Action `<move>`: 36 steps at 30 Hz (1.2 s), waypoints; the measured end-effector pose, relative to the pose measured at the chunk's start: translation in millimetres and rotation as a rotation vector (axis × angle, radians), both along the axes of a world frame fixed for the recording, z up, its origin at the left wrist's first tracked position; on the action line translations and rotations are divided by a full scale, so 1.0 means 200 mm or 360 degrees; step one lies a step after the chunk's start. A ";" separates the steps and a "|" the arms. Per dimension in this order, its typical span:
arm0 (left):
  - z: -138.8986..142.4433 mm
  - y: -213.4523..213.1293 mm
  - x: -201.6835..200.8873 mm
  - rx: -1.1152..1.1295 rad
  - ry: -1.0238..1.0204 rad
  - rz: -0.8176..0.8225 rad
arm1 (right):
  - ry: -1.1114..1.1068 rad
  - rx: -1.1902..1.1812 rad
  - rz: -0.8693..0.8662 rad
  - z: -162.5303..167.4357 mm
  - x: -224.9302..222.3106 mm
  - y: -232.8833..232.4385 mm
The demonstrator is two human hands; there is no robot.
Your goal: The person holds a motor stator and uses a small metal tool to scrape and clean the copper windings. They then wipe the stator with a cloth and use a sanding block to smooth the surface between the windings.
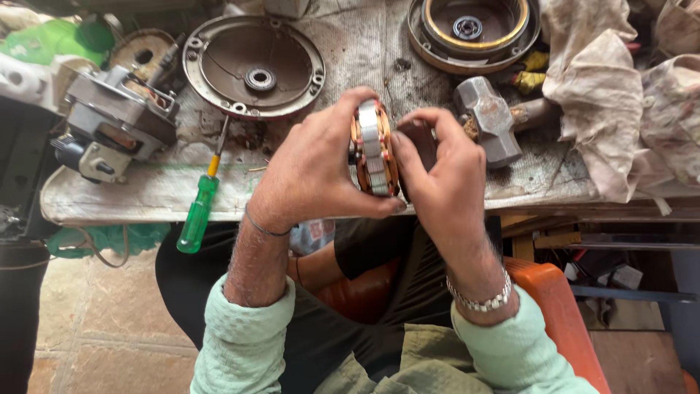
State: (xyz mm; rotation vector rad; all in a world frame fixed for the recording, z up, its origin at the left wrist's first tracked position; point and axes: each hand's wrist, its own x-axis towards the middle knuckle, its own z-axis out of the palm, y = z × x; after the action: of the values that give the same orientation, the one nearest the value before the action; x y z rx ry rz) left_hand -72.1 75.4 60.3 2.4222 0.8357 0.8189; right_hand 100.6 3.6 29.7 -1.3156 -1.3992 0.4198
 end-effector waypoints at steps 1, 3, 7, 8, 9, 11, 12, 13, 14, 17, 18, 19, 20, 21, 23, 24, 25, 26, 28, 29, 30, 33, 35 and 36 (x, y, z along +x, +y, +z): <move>0.00 0.00 0.00 0.0000 -0.0016 -0.0016 | 0.0034 -0.0026 0.0003 0.00 0.00 0.00; 0.01 -0.01 0.01 0.0038 0.0005 0.0014 | 0.0095 -0.0077 0.0009 0.01 0.00 0.00; 0.01 -0.02 0.01 -0.0019 0.0070 0.0069 | -0.0018 -0.0015 -0.0075 0.00 0.01 0.01; 0.01 -0.02 0.01 -0.0005 0.0055 0.0045 | 0.0013 -0.0014 -0.0061 0.00 0.01 0.01; 0.01 -0.02 0.02 0.0018 0.0042 0.0025 | 0.0045 -0.0005 -0.0043 -0.01 0.01 0.01; 0.01 0.00 0.01 0.0077 0.0045 0.0018 | 0.0099 -0.0022 -0.0019 -0.01 0.01 0.00; 0.02 0.01 0.02 0.0111 0.0050 0.0027 | 0.0119 -0.0042 -0.0009 -0.01 0.01 -0.01; 0.01 0.00 0.02 0.0131 0.0058 0.0036 | 0.0085 -0.0051 -0.0028 -0.01 0.01 0.00; 0.00 -0.01 0.02 0.0065 0.0049 0.0030 | 0.0051 -0.0077 -0.0053 -0.01 0.01 0.01; 0.01 0.00 0.01 0.0012 0.0032 0.0021 | 0.0016 -0.0070 -0.0045 -0.01 0.01 -0.03; 0.01 -0.01 0.02 0.0054 0.0027 0.0023 | 0.0016 -0.0054 -0.0026 0.00 0.00 -0.04; 0.01 -0.01 0.02 0.0094 0.0018 0.0024 | -0.0012 -0.0030 -0.0057 0.00 0.00 -0.02; 0.02 0.00 0.01 0.0073 0.0031 0.0041 | -0.0044 -0.0015 -0.0091 0.00 0.01 0.02; 0.02 0.01 0.00 0.0032 0.0044 0.0052 | -0.0077 -0.0019 -0.0130 0.00 0.01 0.02; -0.01 -0.02 0.01 -0.0002 0.0028 0.0020 | -0.0114 0.0013 -0.0101 -0.03 0.02 -0.01; 0.00 -0.02 0.02 0.0044 -0.0004 -0.0009 | -0.0132 0.0067 -0.0079 -0.02 0.02 0.00; 0.02 -0.01 0.02 0.0097 -0.0031 -0.0033 | -0.0072 0.0028 -0.0072 -0.01 0.02 0.00; 0.03 -0.01 0.01 0.0109 -0.0009 -0.0008 | -0.0009 -0.0024 -0.0059 0.00 0.00 -0.03; 0.02 -0.01 0.02 0.0112 0.0020 0.0042 | -0.0003 -0.0027 -0.0065 0.00 0.00 -0.01; 0.00 -0.01 0.01 0.0047 0.0013 0.0032 | -0.0052 -0.0001 -0.0088 -0.01 0.01 0.03; -0.01 -0.01 0.00 -0.0031 0.0005 0.0017 | -0.0103 0.0012 -0.0115 -0.03 0.02 0.02; -0.01 0.00 0.01 0.0109 -0.0030 -0.0029 | -0.0114 0.0003 -0.0072 -0.03 0.01 -0.03; 0.00 0.02 0.01 0.0163 -0.0009 -0.0018 | -0.0033 0.0012 -0.0061 -0.01 0.02 0.00; -0.01 0.03 0.00 0.0107 0.0021 0.0011 | 0.0004 -0.0007 -0.0051 -0.02 0.02 0.01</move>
State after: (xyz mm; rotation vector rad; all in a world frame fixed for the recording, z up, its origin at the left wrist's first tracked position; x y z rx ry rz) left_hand -72.3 82.1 58.5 2.4868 0.8350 0.8472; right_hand 104.5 4.8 26.6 -1.3389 -1.3739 0.4026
